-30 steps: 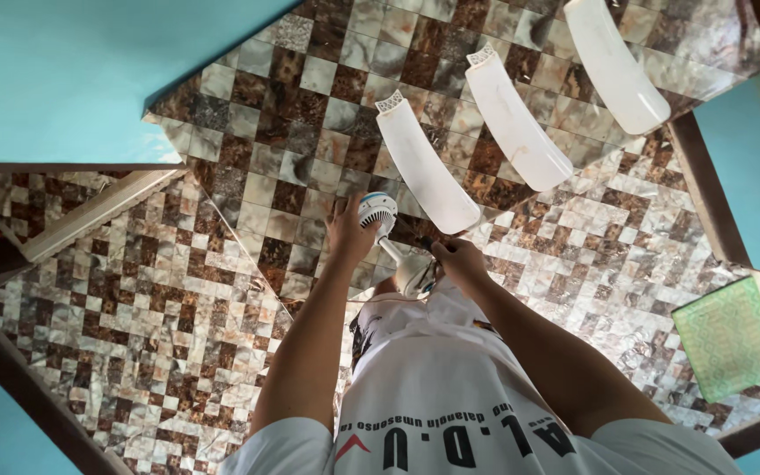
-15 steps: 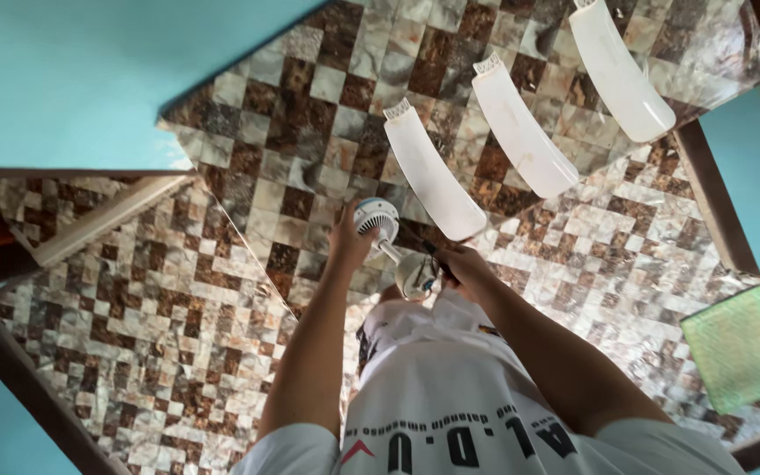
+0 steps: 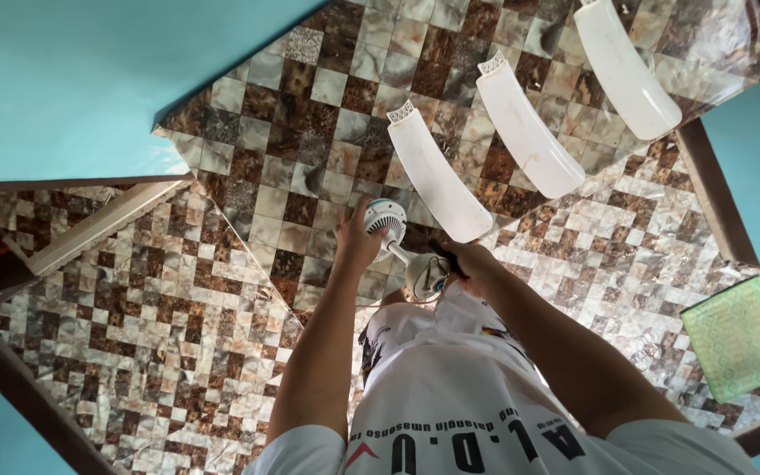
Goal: The person installs the blades of a ceiling fan by hand, aligning each blade with the motor housing and securing them with screws. The person works on one blade at a time, tightening the screws to complete the assembly.
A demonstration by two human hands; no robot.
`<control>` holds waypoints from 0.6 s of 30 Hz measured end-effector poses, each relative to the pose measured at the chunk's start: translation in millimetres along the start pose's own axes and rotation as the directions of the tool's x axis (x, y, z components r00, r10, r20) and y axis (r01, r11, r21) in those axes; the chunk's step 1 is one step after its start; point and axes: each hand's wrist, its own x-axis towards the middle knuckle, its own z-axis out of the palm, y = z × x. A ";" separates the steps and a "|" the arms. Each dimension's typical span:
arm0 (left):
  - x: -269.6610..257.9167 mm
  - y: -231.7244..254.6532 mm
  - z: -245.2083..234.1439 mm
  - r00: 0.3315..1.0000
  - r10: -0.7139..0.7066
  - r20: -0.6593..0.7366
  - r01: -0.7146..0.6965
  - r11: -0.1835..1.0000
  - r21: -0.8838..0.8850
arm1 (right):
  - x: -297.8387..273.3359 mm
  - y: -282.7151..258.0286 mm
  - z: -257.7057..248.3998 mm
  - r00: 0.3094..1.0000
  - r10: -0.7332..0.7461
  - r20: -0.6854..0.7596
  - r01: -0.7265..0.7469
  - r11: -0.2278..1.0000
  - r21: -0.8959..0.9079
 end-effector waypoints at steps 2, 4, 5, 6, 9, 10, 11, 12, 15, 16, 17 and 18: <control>-0.6 -4.4 -0.6 0.999 0.041 -0.030 -0.041 0.999 0.001 | 10.4 -1.2 -9.7 0.983 0.129 0.133 -0.136 0.990 0.042; -2.1 -7.5 -2.4 1.000 0.008 -0.015 -0.008 1.000 -0.025 | 12.2 1.0 -14.1 0.967 0.167 0.193 -0.183 0.981 0.067; -0.5 -6.7 -2.9 1.000 -0.006 -0.010 0.006 0.999 -0.038 | 9.6 3.2 -14.3 0.973 0.143 0.184 -0.159 0.984 0.076; -1.4 -6.3 -1.8 0.998 -0.067 0.006 0.067 0.997 -0.044 | 5.0 7.2 -15.2 0.977 0.123 0.172 -0.139 0.987 0.083; -10.4 -10.0 1.3 0.988 -0.154 0.028 0.155 0.987 -0.045 | -10.8 16.0 -11.1 0.985 0.025 0.172 -0.004 0.992 -0.123; -7.3 -9.5 0.7 0.995 -0.101 0.013 0.101 0.994 -0.038 | -15.0 11.7 -7.8 0.986 -0.041 0.161 0.063 0.989 -0.134; -2.9 -9.3 0.0 0.999 -0.047 -0.002 0.047 0.998 -0.030 | -19.2 6.4 -6.6 0.983 -0.108 0.150 0.131 0.981 -0.146; -3.3 -10.7 2.3 1.000 -0.018 -0.016 0.018 1.000 -0.021 | -24.4 6.6 -8.6 0.977 -0.166 0.134 0.187 0.969 -0.159; -3.8 -14.2 9.9 0.999 0.040 -0.020 -0.040 0.999 0.013 | -30.5 0.6 -9.9 0.968 -0.249 0.007 0.236 0.907 -0.350; -2.7 -14.5 9.0 0.999 0.040 -0.004 -0.040 0.999 0.031 | -31.6 -1.1 -7.5 0.949 -0.315 0.027 0.298 0.863 -0.408; -2.2 -13.5 7.5 0.999 0.040 0.013 -0.040 0.998 0.048 | -32.5 -2.9 -5.4 0.924 -0.378 0.051 0.358 0.812 -0.462; -1.7 -11.5 4.9 0.999 0.048 0.005 -0.048 0.998 0.044 | -33.1 -3.9 -2.1 0.896 -0.438 0.079 0.414 0.755 -0.509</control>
